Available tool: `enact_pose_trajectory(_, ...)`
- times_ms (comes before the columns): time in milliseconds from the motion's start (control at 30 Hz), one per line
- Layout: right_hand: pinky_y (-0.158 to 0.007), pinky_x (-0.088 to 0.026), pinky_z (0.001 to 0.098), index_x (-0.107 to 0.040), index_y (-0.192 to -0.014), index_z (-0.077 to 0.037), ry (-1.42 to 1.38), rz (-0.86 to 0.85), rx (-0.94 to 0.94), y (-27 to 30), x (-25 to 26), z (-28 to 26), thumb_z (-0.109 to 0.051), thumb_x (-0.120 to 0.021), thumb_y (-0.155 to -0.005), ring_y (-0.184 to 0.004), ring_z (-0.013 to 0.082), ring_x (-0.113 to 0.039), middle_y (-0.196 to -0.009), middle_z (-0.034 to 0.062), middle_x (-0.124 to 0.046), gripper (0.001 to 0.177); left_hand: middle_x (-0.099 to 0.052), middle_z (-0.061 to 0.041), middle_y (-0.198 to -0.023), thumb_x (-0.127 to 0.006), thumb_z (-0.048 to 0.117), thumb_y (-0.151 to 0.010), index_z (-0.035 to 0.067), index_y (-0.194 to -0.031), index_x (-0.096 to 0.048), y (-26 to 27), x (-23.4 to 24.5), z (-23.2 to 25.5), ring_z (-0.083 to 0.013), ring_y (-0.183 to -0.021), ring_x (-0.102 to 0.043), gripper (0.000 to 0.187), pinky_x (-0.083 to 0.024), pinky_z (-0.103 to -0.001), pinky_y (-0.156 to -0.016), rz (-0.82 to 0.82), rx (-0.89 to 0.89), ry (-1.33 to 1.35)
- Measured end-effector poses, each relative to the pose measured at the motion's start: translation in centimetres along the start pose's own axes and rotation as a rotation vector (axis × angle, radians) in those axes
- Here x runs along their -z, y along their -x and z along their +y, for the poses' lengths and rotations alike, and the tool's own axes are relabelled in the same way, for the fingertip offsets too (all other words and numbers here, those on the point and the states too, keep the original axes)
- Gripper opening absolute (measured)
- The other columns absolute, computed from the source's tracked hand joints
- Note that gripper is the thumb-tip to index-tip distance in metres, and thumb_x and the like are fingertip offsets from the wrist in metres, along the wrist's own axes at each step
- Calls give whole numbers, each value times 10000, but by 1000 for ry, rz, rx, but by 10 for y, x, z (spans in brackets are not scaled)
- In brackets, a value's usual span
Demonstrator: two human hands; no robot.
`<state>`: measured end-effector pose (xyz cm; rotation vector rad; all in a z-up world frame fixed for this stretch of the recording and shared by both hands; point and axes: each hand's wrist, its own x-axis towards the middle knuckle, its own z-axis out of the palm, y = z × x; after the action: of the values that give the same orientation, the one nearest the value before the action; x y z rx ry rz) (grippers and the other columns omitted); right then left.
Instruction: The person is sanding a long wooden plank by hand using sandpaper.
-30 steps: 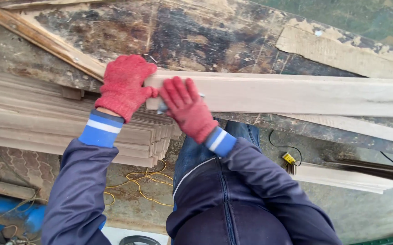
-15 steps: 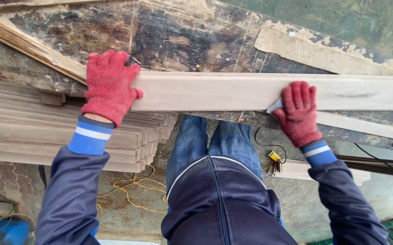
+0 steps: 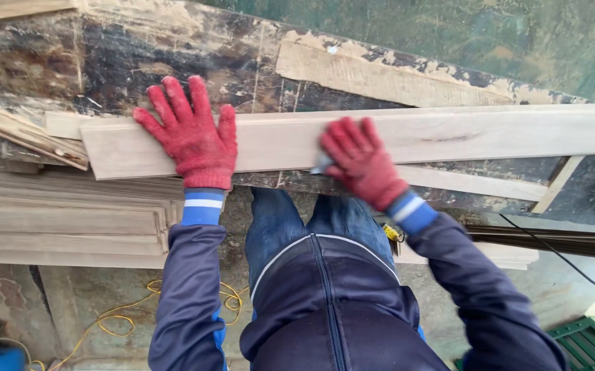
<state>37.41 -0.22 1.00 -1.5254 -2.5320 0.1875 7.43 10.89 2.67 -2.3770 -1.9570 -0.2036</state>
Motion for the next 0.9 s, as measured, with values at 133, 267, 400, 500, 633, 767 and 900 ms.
enact_pose_trajectory(133, -1259, -255, 583, -614, -1478, -136, 139, -101, -81, 115, 46, 121, -678, -458, -998, -1411, 395, -508, -1489, 164, -611, 741, -488, -410, -1478, -822, 343, -940, -31, -1487, -612, 0, 0, 0, -623, -1379, -350, 696, -152, -811, -1073, 9, -45, 14)
enact_pose_trajectory(267, -1286, -150, 587, -440, -1569, -70, 82, -197, -156, 156, 42, 157, -582, -532, -1011, -1511, 382, -270, -1615, 187, -358, 763, -367, -394, -1548, -803, 271, -1037, -55, -1547, -571, 0, 9, 2, -622, -1419, -230, 649, -69, -822, -1088, -94, -42, 72)
enact_pose_trajectory(400, -1302, 109, 524, -133, -1717, -181, 54, -211, 24, 75, 7, 79, -633, -468, -1118, -1592, 302, 102, -1745, 87, 32, 821, -237, -364, -1626, -796, 219, -1101, -66, -1610, -520, -2, 9, 1, -617, -1451, -127, 645, -27, -849, -1092, -170, -30, 124)
enact_pose_trajectory(500, -1286, 66, 534, -175, -1711, -167, -25, -227, 159, 0, -11, 11, -584, -442, -1116, -1582, 311, 50, -1742, 112, -44, 774, -262, -407, -1626, -757, 181, -1105, -144, -1584, -555, -3, 12, 2, -635, -1447, -123, 613, -3, -836, -1086, -167, -49, 143)
enact_pose_trajectory(633, -1309, -43, 522, -291, -1666, -163, -271, -235, 219, 9, 7, 42, -505, -535, -1013, -1594, 263, -135, -1728, 47, -210, 777, -251, -382, -1638, -739, 174, -1147, -137, -1596, -571, 0, 4, -5, -640, -1449, -136, 572, -13, -835, -1093, -171, -82, 132)
enact_pose_trajectory(767, -1306, 62, 529, -323, -1644, -253, 229, -226, 197, 106, 43, 148, -672, -317, -1071, -1579, 275, -94, -1699, 39, -233, 710, -145, -297, -1670, -757, 158, -1192, -64, -1684, -511, 3, 2, -7, -597, -1494, -89, 592, -2, -816, -1146, -226, -51, 88)
enact_pose_trajectory(900, -1317, -147, 580, -603, -1453, -85, 158, -242, -83, 199, 79, 222, -505, -644, -944, -1486, 374, -450, -1543, 143, -558, 661, -107, -263, -1676, -720, 180, -1230, 8, -1723, -434, 2, 5, -7, -569, -1512, -62, 595, 4, -808, -1171, -275, -20, 66)
